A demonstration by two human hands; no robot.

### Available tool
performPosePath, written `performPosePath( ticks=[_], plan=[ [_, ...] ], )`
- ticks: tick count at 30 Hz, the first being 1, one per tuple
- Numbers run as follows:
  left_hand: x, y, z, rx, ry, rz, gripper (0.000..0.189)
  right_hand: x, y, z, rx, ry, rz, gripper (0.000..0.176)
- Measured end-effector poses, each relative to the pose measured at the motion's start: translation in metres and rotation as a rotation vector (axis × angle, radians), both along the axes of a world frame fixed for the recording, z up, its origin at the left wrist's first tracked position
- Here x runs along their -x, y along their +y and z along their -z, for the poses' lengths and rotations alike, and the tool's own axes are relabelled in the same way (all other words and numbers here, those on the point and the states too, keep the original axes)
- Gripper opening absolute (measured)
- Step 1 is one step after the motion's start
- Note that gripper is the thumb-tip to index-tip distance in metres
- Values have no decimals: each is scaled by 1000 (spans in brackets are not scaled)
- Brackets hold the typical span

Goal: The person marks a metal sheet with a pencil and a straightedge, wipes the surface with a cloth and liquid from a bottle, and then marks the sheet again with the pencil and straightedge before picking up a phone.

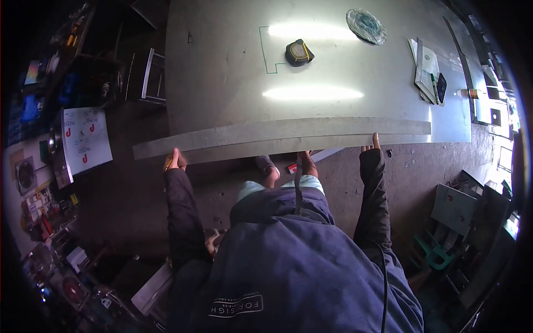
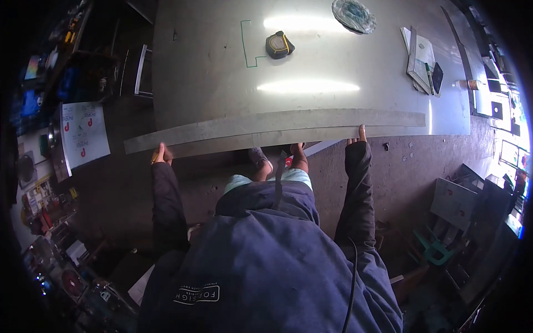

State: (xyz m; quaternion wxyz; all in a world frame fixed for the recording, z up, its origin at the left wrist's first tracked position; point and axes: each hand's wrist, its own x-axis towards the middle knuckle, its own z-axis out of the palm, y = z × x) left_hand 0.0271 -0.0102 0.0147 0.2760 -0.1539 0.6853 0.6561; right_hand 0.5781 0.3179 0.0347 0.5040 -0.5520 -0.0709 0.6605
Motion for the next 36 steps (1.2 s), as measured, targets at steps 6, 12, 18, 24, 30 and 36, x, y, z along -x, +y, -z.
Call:
performPosePath(
  ticks=[6,12,18,24,30,36],
  plan=[
    [-3,0,-2,5,-6,-29,22,-34,3,29,-118,-338,-360,47],
    [-5,1,-9,97,15,2,23,-25,3,18,-43,-289,-277,46],
    [6,-12,9,147,19,89,41,-16,11,13,-37,-291,-307,45],
    [-2,-2,-1,151,25,-9,27,-7,16,6,-41,-302,-328,44],
    [-6,3,-14,208,26,15,27,0,13,-8,-33,-343,-341,43],
    [-4,-1,-11,173,7,61,25,5,19,2,9,-180,-184,45]
  ],
)
